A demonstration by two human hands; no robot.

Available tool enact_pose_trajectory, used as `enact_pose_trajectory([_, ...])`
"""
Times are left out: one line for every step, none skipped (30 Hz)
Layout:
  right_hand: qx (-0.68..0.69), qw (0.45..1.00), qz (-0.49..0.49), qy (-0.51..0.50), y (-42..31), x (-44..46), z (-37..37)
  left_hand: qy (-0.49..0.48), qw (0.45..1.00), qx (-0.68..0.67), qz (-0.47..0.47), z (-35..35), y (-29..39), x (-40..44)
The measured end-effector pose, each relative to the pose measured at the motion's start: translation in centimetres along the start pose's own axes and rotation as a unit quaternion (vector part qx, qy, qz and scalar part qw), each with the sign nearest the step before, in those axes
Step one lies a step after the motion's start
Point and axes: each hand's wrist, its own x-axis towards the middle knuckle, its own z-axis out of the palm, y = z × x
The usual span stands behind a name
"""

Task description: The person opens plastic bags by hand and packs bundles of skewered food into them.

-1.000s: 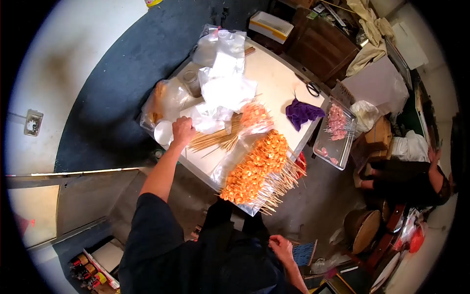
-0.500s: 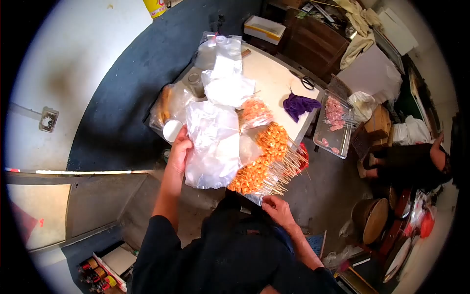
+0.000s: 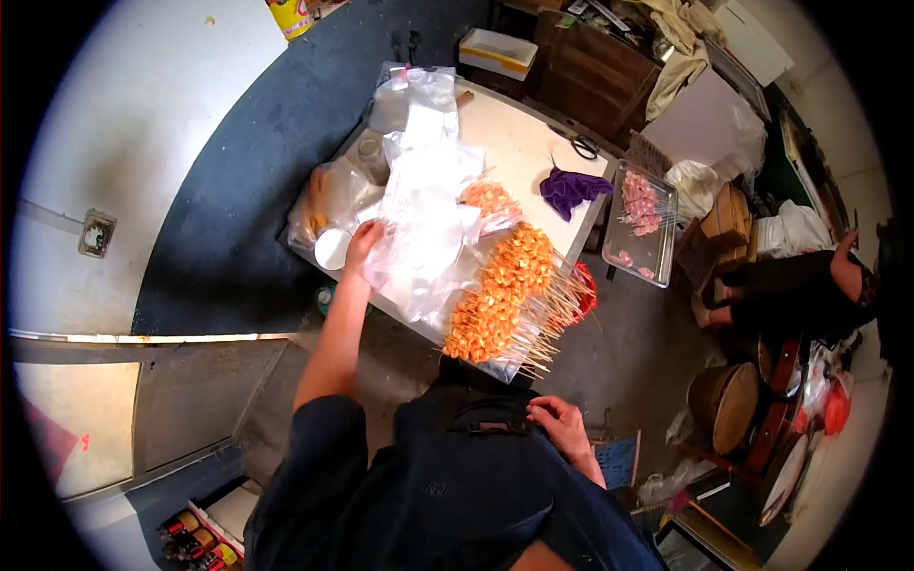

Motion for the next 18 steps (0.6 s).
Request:
enact_pose_trajectory([-0.041,0.999,0.0,0.023,-0.6,-0.6,0.1,0.0,1.0,0.001,-0.001,0.4,0.4,0.7])
enact_pose_trajectory([-0.082,0.996,-0.002,0.047,-0.9,-0.9,0.2,0.053,0.99,0.131,-0.013,1.0,0.8,1.5])
enact_pose_trajectory([-0.103,0.993,-0.008,0.064,-0.6,-1.0,0.2,0.103,0.961,0.257,-0.023,1.6,1.3,2.3])
enact_pose_trajectory([-0.103,0.993,-0.007,0.065,-0.4,-0.9,0.3,0.103,0.961,0.257,-0.023,2.3,2.2,2.7])
enact_pose_trajectory([-0.122,0.99,-0.013,0.072,-0.1,-0.9,0.3,0.081,0.98,0.181,-0.023,2.8,3.1,3.0])
enact_pose_trajectory([-0.14,0.987,-0.018,0.08,0.0,-0.9,0.4,0.059,0.993,0.104,-0.023,3.0,3.7,3.4])
enact_pose_trajectory([-0.138,0.987,-0.014,0.08,-0.1,-1.1,0.7,0.105,0.981,0.16,-0.027,1.5,3.2,4.7])
enact_pose_trajectory([-0.147,0.986,-0.007,0.074,-0.6,-1.1,0.9,0.104,0.981,0.163,-0.029,-0.2,2.9,5.4])
enact_pose_trajectory([-0.156,0.985,-0.001,0.07,-1.0,-0.9,1.0,0.111,0.981,0.162,-0.014,-0.3,3.1,5.4])
enact_pose_trajectory([-0.152,0.986,-0.001,0.075,-1.1,-0.7,1.1,0.116,0.98,0.161,0.0,-0.1,3.1,5.4])
enact_pose_trajectory([-0.167,0.983,-0.01,0.081,-1.0,-0.7,1.2,0.09,0.99,0.103,0.021,-0.1,3.0,5.2])
enact_pose_trajectory([-0.182,0.979,-0.017,0.086,-0.9,-0.8,1.2,0.085,0.991,0.106,0.015,0.7,3.1,4.0])
enact_pose_trajectory([-0.178,0.98,-0.014,0.092,-0.7,-0.5,1.3,0.063,0.993,0.099,0.018,1.7,3.2,2.5])
enact_pose_trajectory([-0.202,0.972,-0.061,0.1,-0.3,0.1,1.4,0.04,0.995,0.092,0.022,2.9,3.2,0.9])
enact_pose_trajectory([-0.226,0.962,-0.107,0.11,-0.3,0.6,1.4,0.005,0.994,0.104,-0.02,4.7,3.3,-1.2])
enact_pose_trajectory([-0.222,0.962,-0.105,0.12,-0.8,1.1,1.6,-0.032,0.991,0.115,-0.062,6.3,3.0,-3.1])
enact_pose_trajectory([-0.253,0.952,-0.126,0.118,-1.7,1.9,1.9,-0.062,0.985,0.132,-0.087,7.2,2.3,-4.6])
enact_pose_trajectory([-0.286,0.94,-0.146,0.114,-2.7,2.7,2.0,-0.091,0.978,0.147,-0.112,7.9,1.6,-5.8])
